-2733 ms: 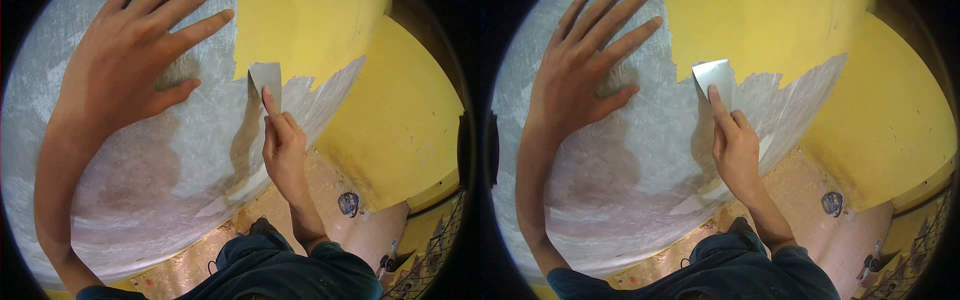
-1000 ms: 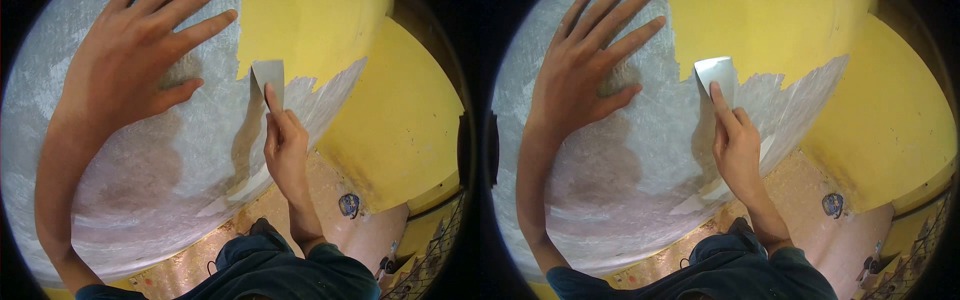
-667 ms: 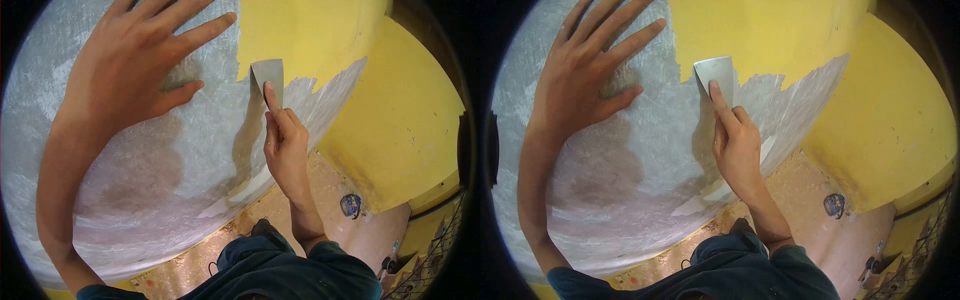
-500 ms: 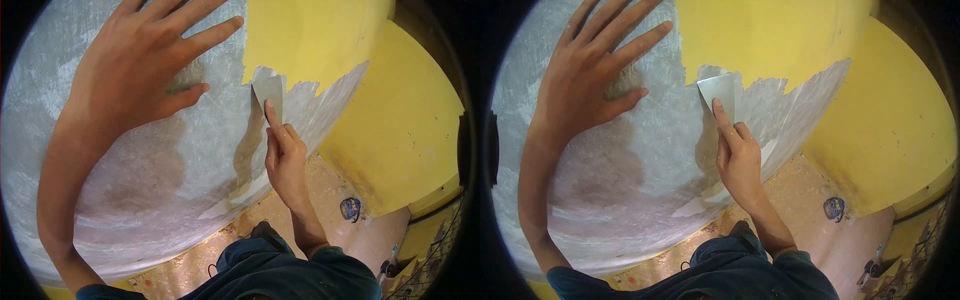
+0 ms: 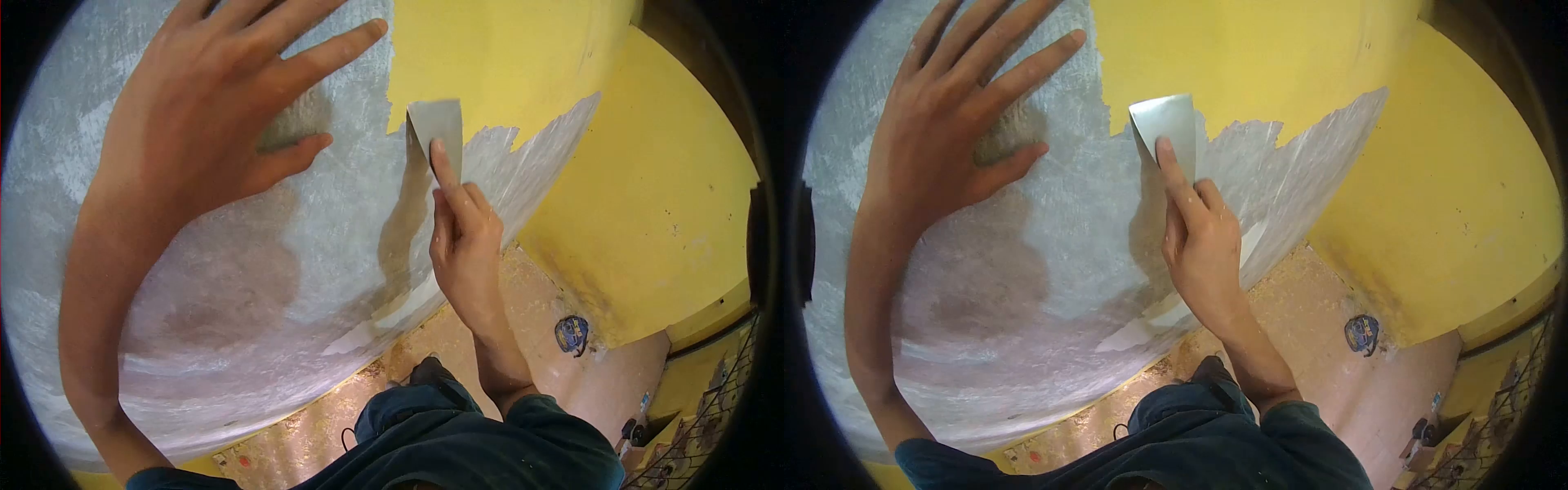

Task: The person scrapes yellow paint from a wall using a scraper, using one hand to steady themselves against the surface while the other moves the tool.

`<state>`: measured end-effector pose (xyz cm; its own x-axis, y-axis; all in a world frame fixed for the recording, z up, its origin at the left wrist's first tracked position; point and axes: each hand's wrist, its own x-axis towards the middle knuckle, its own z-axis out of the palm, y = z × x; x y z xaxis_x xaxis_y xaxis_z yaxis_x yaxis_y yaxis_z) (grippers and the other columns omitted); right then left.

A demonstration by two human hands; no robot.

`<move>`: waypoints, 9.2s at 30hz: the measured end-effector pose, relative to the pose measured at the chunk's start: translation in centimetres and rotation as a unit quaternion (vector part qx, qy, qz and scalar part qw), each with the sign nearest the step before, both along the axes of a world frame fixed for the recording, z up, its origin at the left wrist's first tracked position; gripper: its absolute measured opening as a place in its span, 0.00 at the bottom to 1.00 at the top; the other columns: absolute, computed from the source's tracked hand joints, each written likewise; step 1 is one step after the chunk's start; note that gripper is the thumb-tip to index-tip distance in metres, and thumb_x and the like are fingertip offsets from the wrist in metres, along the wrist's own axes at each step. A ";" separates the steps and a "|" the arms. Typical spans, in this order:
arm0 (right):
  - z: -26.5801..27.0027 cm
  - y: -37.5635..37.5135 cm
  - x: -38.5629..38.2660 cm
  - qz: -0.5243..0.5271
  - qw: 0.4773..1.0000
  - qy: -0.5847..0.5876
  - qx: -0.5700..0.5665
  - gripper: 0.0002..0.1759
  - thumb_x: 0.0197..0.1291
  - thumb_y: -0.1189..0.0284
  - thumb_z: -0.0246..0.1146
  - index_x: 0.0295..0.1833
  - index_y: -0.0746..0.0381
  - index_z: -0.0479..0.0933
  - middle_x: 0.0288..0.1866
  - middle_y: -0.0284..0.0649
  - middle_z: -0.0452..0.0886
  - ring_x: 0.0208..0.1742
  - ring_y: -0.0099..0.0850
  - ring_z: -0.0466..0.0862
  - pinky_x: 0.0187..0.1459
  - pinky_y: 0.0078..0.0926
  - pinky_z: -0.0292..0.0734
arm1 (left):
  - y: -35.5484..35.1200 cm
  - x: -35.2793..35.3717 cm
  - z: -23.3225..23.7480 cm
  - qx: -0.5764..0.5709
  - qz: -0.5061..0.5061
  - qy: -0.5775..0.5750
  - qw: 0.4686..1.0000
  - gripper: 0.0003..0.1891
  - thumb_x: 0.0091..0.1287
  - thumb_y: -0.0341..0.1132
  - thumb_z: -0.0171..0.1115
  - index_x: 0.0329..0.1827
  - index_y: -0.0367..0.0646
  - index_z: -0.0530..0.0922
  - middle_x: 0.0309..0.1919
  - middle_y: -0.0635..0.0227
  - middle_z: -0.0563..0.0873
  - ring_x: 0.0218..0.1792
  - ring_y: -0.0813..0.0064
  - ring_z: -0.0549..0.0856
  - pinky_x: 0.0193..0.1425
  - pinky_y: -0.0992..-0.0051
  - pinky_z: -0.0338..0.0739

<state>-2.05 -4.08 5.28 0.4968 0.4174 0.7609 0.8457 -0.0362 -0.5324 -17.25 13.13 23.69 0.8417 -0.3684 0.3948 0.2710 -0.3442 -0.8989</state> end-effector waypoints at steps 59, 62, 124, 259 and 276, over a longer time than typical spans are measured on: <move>-0.5 -0.5 -1.1 -0.024 0.998 -0.030 -0.047 0.39 0.67 0.86 0.63 0.81 0.46 0.73 0.30 0.45 0.72 0.28 0.42 0.76 0.34 0.39 0.75 | 0.9 0.1 0.1 0.028 0.002 0.009 1.000 0.39 0.70 0.69 0.62 0.76 0.52 0.76 0.81 0.53 0.69 0.83 0.51 0.63 0.86 0.43 0.56; -1.5 -0.6 -1.3 0.000 0.999 -0.002 -0.042 0.38 0.68 0.86 0.63 0.81 0.46 0.74 0.30 0.45 0.72 0.28 0.42 0.76 0.34 0.39 0.75 | 1.7 0.0 0.1 0.021 -0.066 0.004 0.998 0.39 0.70 0.70 0.62 0.76 0.52 0.77 0.81 0.53 0.69 0.83 0.51 0.64 0.87 0.43 0.55; -0.3 -0.8 -1.1 -0.012 0.999 -0.018 -0.028 0.36 0.69 0.85 0.62 0.80 0.50 0.74 0.29 0.47 0.71 0.27 0.43 0.75 0.34 0.40 0.73 | 1.3 -0.1 -0.1 0.013 -0.070 0.008 0.997 0.40 0.70 0.70 0.62 0.74 0.50 0.77 0.80 0.54 0.70 0.83 0.52 0.65 0.87 0.43 0.56; 0.1 0.1 -1.3 0.011 1.000 -0.016 -0.019 0.36 0.70 0.88 0.60 0.81 0.50 0.73 0.28 0.43 0.68 0.26 0.31 0.65 0.33 0.29 0.67 | 1.4 -0.3 -0.5 0.014 -0.050 0.017 0.999 0.40 0.69 0.70 0.63 0.76 0.52 0.76 0.80 0.54 0.70 0.83 0.51 0.64 0.87 0.42 0.54; -1.4 0.0 -2.0 0.029 0.999 -0.001 -0.025 0.36 0.70 0.88 0.61 0.81 0.52 0.74 0.27 0.42 0.67 0.27 0.31 0.67 0.33 0.27 0.67 | -1.3 -1.4 0.4 -0.032 0.008 0.048 0.998 0.40 0.70 0.70 0.61 0.76 0.53 0.76 0.80 0.54 0.69 0.84 0.53 0.63 0.88 0.42 0.53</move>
<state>-4.06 -4.05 3.91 0.4697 0.4822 0.7395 0.8481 -0.0138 -0.5297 -18.68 11.82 24.07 0.8825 -0.3312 0.3339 0.1902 -0.3979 -0.8975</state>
